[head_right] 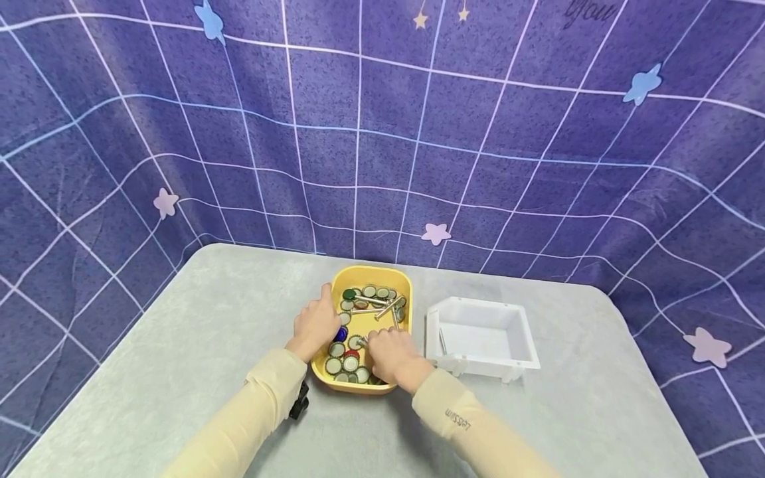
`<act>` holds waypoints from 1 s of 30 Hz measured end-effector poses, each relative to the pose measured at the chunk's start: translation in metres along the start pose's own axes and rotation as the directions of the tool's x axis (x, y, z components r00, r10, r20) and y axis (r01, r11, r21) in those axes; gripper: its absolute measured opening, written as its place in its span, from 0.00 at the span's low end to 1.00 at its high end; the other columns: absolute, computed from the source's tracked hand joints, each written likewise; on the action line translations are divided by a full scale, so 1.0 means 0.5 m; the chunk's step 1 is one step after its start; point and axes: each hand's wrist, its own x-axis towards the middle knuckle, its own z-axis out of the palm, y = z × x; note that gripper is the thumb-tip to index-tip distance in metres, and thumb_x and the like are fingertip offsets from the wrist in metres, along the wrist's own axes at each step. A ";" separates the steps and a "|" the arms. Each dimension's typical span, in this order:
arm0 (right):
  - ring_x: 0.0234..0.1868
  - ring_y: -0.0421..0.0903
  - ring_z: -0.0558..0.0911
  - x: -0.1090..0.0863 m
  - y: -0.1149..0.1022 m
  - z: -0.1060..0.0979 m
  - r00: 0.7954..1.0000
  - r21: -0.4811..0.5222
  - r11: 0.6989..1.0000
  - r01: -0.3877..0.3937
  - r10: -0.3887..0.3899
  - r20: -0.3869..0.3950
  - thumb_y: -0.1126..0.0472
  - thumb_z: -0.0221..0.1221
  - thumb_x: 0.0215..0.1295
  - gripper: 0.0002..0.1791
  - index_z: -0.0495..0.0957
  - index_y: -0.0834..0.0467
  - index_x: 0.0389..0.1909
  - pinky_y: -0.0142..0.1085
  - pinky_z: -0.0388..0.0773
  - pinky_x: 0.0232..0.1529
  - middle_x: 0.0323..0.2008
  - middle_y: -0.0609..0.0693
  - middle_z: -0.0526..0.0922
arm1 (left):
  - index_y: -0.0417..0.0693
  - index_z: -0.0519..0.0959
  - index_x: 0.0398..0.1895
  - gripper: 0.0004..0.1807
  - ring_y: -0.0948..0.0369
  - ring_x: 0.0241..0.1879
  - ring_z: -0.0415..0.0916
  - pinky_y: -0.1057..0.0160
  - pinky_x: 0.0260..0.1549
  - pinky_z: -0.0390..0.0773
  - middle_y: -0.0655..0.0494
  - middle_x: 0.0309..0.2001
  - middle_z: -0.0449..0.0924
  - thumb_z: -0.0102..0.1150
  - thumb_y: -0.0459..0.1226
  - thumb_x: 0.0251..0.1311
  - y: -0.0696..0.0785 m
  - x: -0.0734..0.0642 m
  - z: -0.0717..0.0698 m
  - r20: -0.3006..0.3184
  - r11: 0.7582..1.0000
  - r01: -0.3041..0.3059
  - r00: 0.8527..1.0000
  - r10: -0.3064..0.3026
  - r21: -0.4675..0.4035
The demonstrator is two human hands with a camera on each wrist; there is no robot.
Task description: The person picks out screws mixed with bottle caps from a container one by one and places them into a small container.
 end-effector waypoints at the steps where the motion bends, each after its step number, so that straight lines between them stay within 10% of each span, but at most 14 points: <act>1: 0.35 0.51 0.80 0.000 0.001 0.000 1.000 0.010 1.000 0.000 0.000 -0.002 0.62 0.65 0.54 0.10 0.76 0.59 0.35 0.44 0.79 0.35 0.31 0.53 0.81 | 0.47 0.60 0.63 0.29 0.40 0.36 0.82 0.43 0.34 0.78 0.36 0.39 0.83 0.58 0.39 0.59 0.000 0.000 0.000 0.001 1.000 -0.001 1.000 0.001 0.002; 14: 0.25 0.44 0.74 0.002 0.027 -0.029 0.992 0.348 0.933 0.087 -0.051 -0.111 0.71 0.59 0.55 0.06 0.74 0.60 0.32 0.38 0.74 0.27 0.22 0.47 0.75 | 0.48 0.60 0.63 0.30 0.41 0.37 0.82 0.44 0.35 0.79 0.37 0.40 0.84 0.58 0.39 0.59 0.003 -0.001 -0.002 0.005 1.000 0.006 1.000 -0.006 -0.004; 20: 0.26 0.39 0.75 0.003 0.042 -0.039 0.992 0.545 0.835 0.077 -0.007 -0.129 0.78 0.53 0.50 0.13 0.75 0.62 0.35 0.29 0.72 0.28 0.24 0.47 0.78 | 0.48 0.60 0.64 0.30 0.40 0.37 0.83 0.43 0.35 0.79 0.36 0.40 0.84 0.58 0.38 0.59 0.002 -0.001 0.000 -0.002 1.000 0.005 1.000 -0.005 0.000; 30: 0.27 0.47 0.80 0.003 0.059 -0.053 0.998 0.829 0.559 -0.007 0.050 -0.025 0.79 0.46 0.60 0.12 0.70 0.68 0.44 0.44 0.83 0.29 0.30 0.65 0.81 | 0.48 0.61 0.63 0.29 0.39 0.39 0.83 0.42 0.36 0.79 0.36 0.40 0.83 0.56 0.38 0.59 0.003 -0.002 0.000 -0.003 1.000 0.005 1.000 -0.005 -0.004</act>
